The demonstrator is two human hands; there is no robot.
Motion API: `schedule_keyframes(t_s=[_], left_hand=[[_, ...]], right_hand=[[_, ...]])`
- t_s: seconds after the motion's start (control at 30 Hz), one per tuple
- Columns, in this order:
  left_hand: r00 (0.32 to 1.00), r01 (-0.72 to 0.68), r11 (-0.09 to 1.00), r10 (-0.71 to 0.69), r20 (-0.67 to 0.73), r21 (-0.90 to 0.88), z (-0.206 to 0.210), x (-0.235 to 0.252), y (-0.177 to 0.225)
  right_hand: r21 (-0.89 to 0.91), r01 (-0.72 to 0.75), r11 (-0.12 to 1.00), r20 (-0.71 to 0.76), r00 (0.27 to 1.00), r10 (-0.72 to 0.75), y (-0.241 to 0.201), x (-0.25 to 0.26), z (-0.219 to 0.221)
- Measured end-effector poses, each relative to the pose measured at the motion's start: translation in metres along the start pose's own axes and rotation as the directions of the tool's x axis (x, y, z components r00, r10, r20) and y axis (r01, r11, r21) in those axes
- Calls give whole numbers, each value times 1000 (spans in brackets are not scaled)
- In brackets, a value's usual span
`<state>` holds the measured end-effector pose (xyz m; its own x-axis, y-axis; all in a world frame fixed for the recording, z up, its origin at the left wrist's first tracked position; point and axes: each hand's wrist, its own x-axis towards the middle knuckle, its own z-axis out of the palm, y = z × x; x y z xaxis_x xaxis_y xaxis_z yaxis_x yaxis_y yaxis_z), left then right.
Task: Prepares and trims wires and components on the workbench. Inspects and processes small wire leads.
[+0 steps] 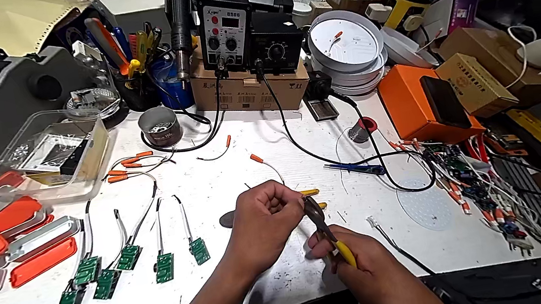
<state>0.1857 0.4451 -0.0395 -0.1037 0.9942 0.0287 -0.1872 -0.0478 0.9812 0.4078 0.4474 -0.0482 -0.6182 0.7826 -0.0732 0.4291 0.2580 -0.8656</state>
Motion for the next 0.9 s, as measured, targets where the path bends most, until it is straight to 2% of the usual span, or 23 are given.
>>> schedule_keyframes(t_s=[0.9], left_hand=[[999,-39,999,39,11,1,-1,0,-3]], right_hand=[[-3,-4,1000,-23,1000,4,2,0,1]])
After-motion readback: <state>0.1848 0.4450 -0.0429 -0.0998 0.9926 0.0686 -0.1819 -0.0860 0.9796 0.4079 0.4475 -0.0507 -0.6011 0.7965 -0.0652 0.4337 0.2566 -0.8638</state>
